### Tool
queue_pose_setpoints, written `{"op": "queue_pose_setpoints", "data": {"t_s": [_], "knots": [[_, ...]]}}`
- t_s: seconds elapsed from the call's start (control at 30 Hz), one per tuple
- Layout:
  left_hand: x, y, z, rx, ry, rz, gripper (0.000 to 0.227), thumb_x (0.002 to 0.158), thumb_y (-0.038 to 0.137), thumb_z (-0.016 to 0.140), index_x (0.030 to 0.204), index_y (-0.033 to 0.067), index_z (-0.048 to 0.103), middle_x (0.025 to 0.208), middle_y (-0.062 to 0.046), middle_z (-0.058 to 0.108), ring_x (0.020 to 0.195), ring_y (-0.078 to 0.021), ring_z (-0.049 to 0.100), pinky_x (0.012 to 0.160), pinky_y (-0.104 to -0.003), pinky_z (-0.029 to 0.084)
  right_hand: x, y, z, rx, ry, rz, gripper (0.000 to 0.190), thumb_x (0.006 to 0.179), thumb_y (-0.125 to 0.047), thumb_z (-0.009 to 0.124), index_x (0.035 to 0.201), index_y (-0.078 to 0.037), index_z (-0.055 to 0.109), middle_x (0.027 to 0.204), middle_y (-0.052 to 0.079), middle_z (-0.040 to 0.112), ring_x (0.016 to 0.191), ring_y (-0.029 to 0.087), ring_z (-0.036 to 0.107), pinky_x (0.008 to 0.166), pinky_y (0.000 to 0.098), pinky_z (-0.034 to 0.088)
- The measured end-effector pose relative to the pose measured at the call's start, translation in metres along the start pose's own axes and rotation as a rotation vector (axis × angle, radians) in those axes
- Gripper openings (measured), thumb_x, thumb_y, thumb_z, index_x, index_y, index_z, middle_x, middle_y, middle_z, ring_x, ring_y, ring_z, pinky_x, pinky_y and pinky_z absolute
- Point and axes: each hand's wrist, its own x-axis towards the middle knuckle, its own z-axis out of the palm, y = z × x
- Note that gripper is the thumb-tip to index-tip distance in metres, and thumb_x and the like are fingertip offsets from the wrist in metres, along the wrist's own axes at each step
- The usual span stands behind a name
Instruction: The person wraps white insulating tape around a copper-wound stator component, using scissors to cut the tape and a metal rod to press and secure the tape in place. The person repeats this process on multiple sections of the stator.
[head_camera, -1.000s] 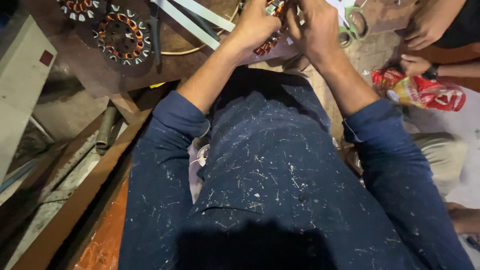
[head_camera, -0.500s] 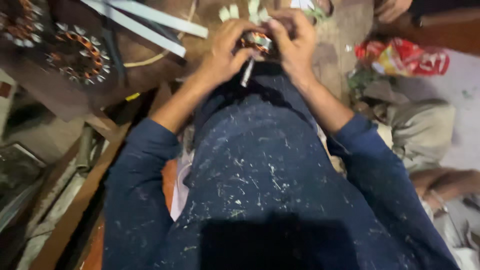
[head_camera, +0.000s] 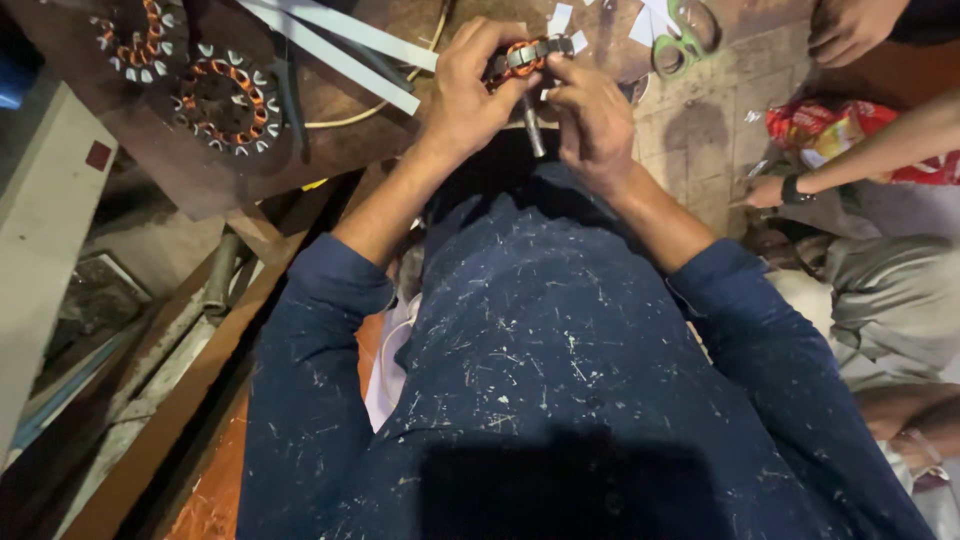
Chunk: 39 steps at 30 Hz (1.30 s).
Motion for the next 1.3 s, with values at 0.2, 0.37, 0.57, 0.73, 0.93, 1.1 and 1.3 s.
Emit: {"op": "queue_pose_setpoints", "data": {"t_s": [0.2, 0.37, 0.57, 0.73, 0.93, 1.1, 1.3], "knots": [[-0.004, -0.019, -0.001, -0.026, -0.024, 0.141, 0.036, 0.086, 0.013, 0.086, 0.118, 0.0046, 0.071, 0.11, -0.01, 0.074, 0.104, -0.0261, 0.069, 0.091, -0.037, 0.052, 0.001, 0.003, 0.001, 0.071, 0.012, 0.065, 0.028, 0.096, 0.019, 0.065, 0.117, 0.002, 0.06, 0.127, 0.02, 0.068, 0.106, 0.036, 0.073, 0.091, 0.0404, 0.06], [-0.013, -0.041, 0.019, -0.21, -0.016, -0.19, 0.022, 0.089, 0.012, 0.086, 0.105, 0.0031, 0.074, 0.089, -0.004, 0.074, 0.08, -0.0142, 0.065, 0.074, -0.031, 0.052, 0.003, 0.006, -0.001, 0.173, -0.017, 0.226, 0.025, 0.1, 0.019, 0.063, 0.117, 0.001, 0.06, 0.114, 0.017, 0.07, 0.09, 0.027, 0.071, 0.079, 0.0361, 0.058], [-0.03, -0.056, 0.034, -0.298, 0.036, -0.19, 0.016, 0.089, 0.006, 0.085, 0.103, 0.0029, 0.076, 0.091, -0.001, 0.077, 0.082, -0.0079, 0.069, 0.073, -0.027, 0.057, 0.002, 0.013, -0.002, 0.106, -0.065, 0.133, 0.026, 0.095, 0.018, 0.064, 0.114, -0.001, 0.063, 0.1, 0.013, 0.069, 0.088, 0.03, 0.071, 0.079, 0.0387, 0.057], [-0.022, -0.048, 0.032, -0.488, 0.029, -0.182, 0.018, 0.088, -0.001, 0.083, 0.103, 0.0019, 0.074, 0.096, -0.002, 0.076, 0.087, -0.0099, 0.071, 0.08, -0.028, 0.06, 0.019, 0.014, -0.017, 0.086, -0.116, -0.081, 0.027, 0.095, 0.017, 0.065, 0.117, 0.002, 0.065, 0.111, 0.013, 0.071, 0.097, 0.032, 0.072, 0.085, 0.041, 0.058], [-0.021, -0.043, 0.023, -0.355, 0.005, -0.24, 0.018, 0.087, -0.003, 0.084, 0.102, 0.0015, 0.075, 0.093, -0.002, 0.077, 0.083, -0.0095, 0.069, 0.077, -0.027, 0.056, 0.032, 0.012, -0.034, -0.126, -0.139, -0.282, 0.028, 0.092, 0.007, 0.078, 0.119, 0.001, 0.073, 0.118, 0.015, 0.073, 0.1, 0.029, 0.071, 0.081, 0.039, 0.055], [-0.015, -0.037, 0.023, -0.546, 0.02, -0.206, 0.018, 0.089, -0.004, 0.081, 0.105, 0.0013, 0.075, 0.1, -0.003, 0.078, 0.091, -0.0114, 0.072, 0.084, -0.029, 0.059, 0.035, 0.015, -0.031, -0.117, -0.152, -0.304, 0.029, 0.091, 0.004, 0.078, 0.119, -0.001, 0.075, 0.117, 0.012, 0.074, 0.107, 0.029, 0.073, 0.087, 0.0391, 0.056], [-0.014, -0.026, 0.011, 0.0, 0.025, 0.058, 0.017, 0.092, 0.012, 0.084, 0.099, 0.0013, 0.072, 0.084, -0.005, 0.068, 0.077, -0.0154, 0.063, 0.07, -0.03, 0.05, 0.03, 0.008, -0.019, 0.157, -0.04, 0.026, 0.023, 0.096, 0.012, 0.075, 0.115, 0.0, 0.076, 0.108, 0.011, 0.078, 0.098, 0.024, 0.077, 0.085, 0.0341, 0.058]]}}
